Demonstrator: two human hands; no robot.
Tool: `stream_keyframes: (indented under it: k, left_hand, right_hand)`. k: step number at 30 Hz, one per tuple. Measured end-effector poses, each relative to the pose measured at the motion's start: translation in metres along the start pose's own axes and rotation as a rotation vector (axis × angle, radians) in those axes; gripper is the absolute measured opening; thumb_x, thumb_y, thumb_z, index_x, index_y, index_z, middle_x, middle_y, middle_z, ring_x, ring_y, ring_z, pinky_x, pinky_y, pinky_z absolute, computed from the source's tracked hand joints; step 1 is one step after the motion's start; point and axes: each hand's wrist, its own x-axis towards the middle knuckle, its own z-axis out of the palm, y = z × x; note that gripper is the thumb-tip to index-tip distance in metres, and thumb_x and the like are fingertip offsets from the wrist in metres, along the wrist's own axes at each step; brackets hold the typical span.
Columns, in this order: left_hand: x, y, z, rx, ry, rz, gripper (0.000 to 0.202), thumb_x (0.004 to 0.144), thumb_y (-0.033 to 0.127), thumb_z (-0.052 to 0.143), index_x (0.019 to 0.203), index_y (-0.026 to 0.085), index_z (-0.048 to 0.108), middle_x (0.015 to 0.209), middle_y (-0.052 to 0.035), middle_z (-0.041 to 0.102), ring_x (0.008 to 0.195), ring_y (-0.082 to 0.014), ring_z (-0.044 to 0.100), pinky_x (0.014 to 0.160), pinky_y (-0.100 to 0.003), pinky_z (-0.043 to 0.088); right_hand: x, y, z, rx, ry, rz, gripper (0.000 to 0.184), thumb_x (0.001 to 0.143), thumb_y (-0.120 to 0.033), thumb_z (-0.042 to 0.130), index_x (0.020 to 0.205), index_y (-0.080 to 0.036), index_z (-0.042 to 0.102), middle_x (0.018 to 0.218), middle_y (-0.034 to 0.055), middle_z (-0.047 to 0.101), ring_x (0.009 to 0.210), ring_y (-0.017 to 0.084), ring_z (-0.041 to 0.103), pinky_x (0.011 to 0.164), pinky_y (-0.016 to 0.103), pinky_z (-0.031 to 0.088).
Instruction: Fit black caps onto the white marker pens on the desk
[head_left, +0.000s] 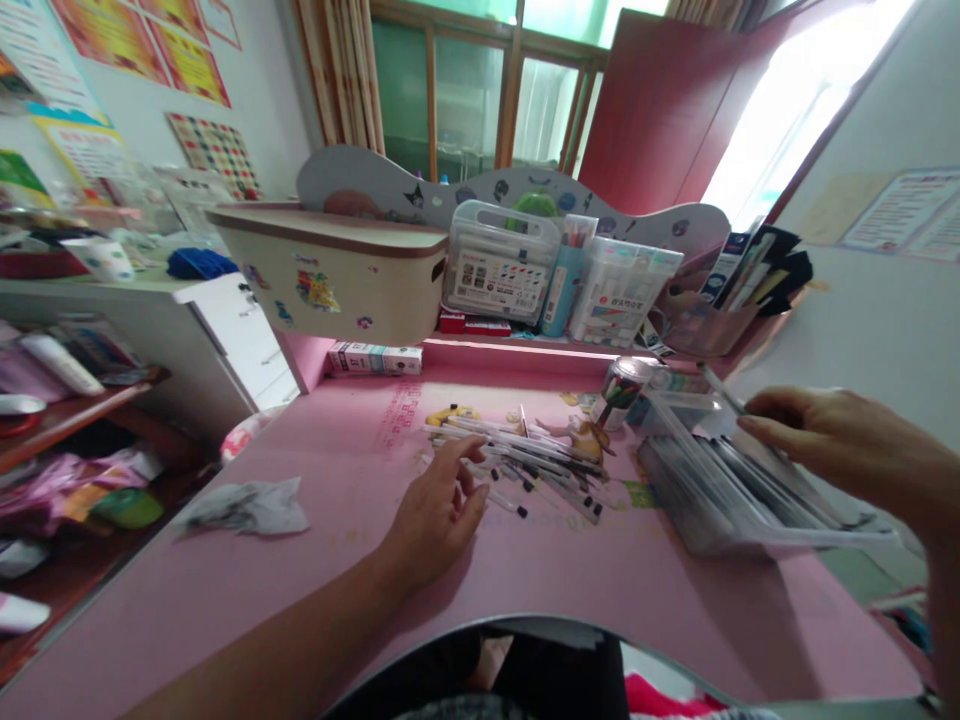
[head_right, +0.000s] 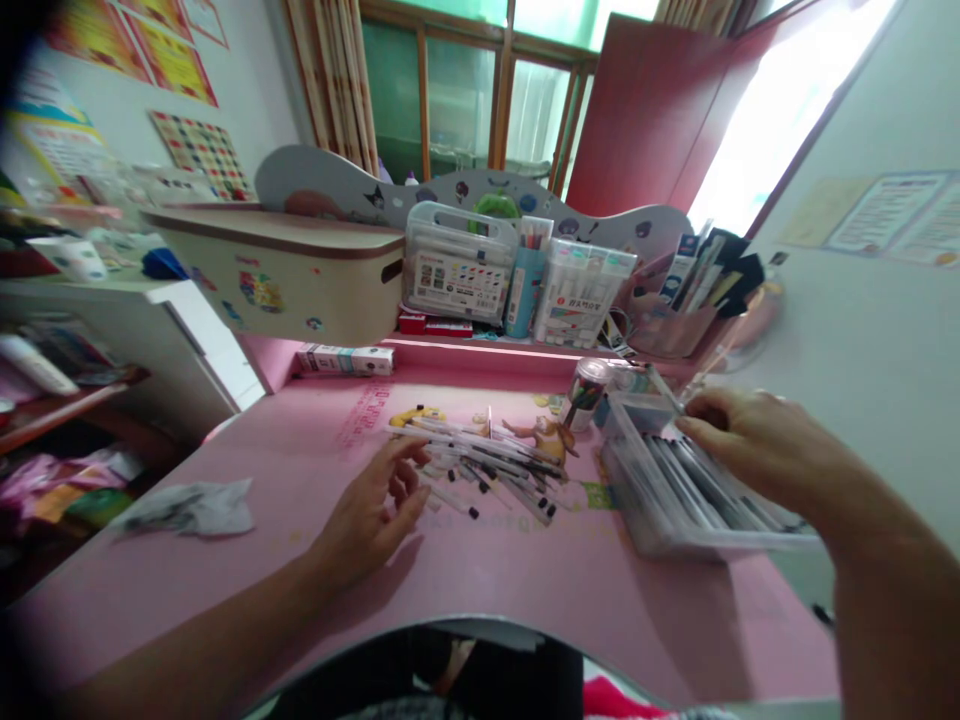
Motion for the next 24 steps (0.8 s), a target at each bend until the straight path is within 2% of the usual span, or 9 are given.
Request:
stream_keyframes:
  k: [2,4,6,10,16,17,19,22,24]
  left_hand:
    - [0.000,0.001,0.000,0.000,0.007,0.005,0.041,0.088,0.020,0.051,0.129,0.023,0.045,0.106,-0.0059,0.060,0.067,-0.0112,0.056,0.056,-0.024,0.046]
    - [0.000,0.001,-0.001,0.007,0.012,0.004,0.040,0.088,0.020,0.051,0.128,0.023,0.046,0.106,-0.0057,0.060,0.067,-0.0112,0.056,0.056,-0.024,0.046]
    - [0.001,0.001,-0.002,0.019,0.017,-0.002,0.039,0.088,0.019,0.051,0.127,0.023,0.046,0.105,-0.0051,0.060,0.066,-0.0109,0.055,0.057,-0.024,0.047]
    - [0.002,-0.001,-0.002,0.035,0.028,-0.008,0.040,0.087,0.015,0.050,0.126,0.022,0.046,0.105,-0.0043,0.060,0.068,-0.0108,0.055,0.061,-0.025,0.048]
    - [0.001,-0.005,0.000,0.029,0.025,0.026,0.037,0.088,0.015,0.049,0.125,0.022,0.048,0.101,-0.0036,0.061,0.065,-0.0105,0.054,0.058,-0.024,0.047]
    - [0.001,-0.005,0.000,0.030,0.025,0.035,0.037,0.088,0.015,0.049,0.125,0.022,0.048,0.101,-0.0037,0.061,0.065,-0.0106,0.054,0.059,-0.024,0.047]
    - [0.001,-0.005,0.000,0.028,0.027,0.043,0.038,0.088,0.014,0.049,0.124,0.021,0.049,0.101,-0.0039,0.061,0.066,-0.0109,0.055,0.059,-0.025,0.047]
    - [0.003,-0.004,0.000,0.001,0.040,0.016,0.038,0.086,0.014,0.049,0.123,0.021,0.050,0.100,-0.0040,0.061,0.066,-0.0113,0.054,0.059,-0.024,0.047]
    - [0.004,-0.004,0.000,-0.037,0.056,-0.023,0.037,0.086,0.015,0.050,0.122,0.021,0.052,0.099,-0.0041,0.061,0.066,-0.0116,0.053,0.059,-0.025,0.046]
  right_hand:
    - [0.011,0.017,0.012,0.046,-0.206,0.064,0.016,0.075,-0.026,0.069,0.061,-0.017,0.070,0.060,0.0075,0.067,0.048,0.013,0.053,0.053,0.031,0.035]
    - [0.014,0.026,0.026,0.177,-0.392,0.152,0.024,0.081,-0.022,0.062,0.059,-0.015,0.066,0.049,0.0030,0.058,0.042,0.008,0.044,0.049,0.029,0.028]
    - [0.013,0.029,0.040,0.299,-0.518,0.231,0.029,0.086,-0.022,0.055,0.059,-0.015,0.061,0.043,-0.0019,0.049,0.037,0.006,0.037,0.047,0.030,0.022]
    - [0.009,0.024,0.058,0.300,-0.594,0.238,0.034,0.088,-0.018,0.046,0.055,-0.018,0.054,0.041,-0.0024,0.046,0.033,0.006,0.036,0.043,0.028,0.021]
    - [0.010,0.011,0.063,0.002,-0.686,0.197,0.028,0.082,-0.007,0.040,0.066,-0.014,0.062,0.046,0.0024,0.053,0.037,0.012,0.047,0.042,0.024,0.030]
    - [0.009,0.010,0.060,-0.014,-0.679,0.176,0.029,0.084,-0.008,0.040,0.064,-0.015,0.060,0.047,0.0031,0.054,0.038,0.012,0.048,0.043,0.024,0.031]
    - [0.006,0.008,0.047,-0.058,-0.562,0.093,0.033,0.089,-0.016,0.040,0.060,-0.016,0.057,0.054,0.0059,0.059,0.045,0.014,0.052,0.048,0.026,0.035]
    - [-0.007,-0.004,0.024,-0.150,-0.208,-0.005,0.030,0.090,-0.030,0.048,0.071,-0.019,0.067,0.074,0.0096,0.069,0.063,0.020,0.060,0.061,0.032,0.039]
    - [-0.019,-0.022,0.016,-0.105,-0.050,-0.023,0.024,0.089,-0.034,0.051,0.084,-0.021,0.071,0.079,0.0080,0.071,0.066,0.021,0.062,0.064,0.033,0.039]
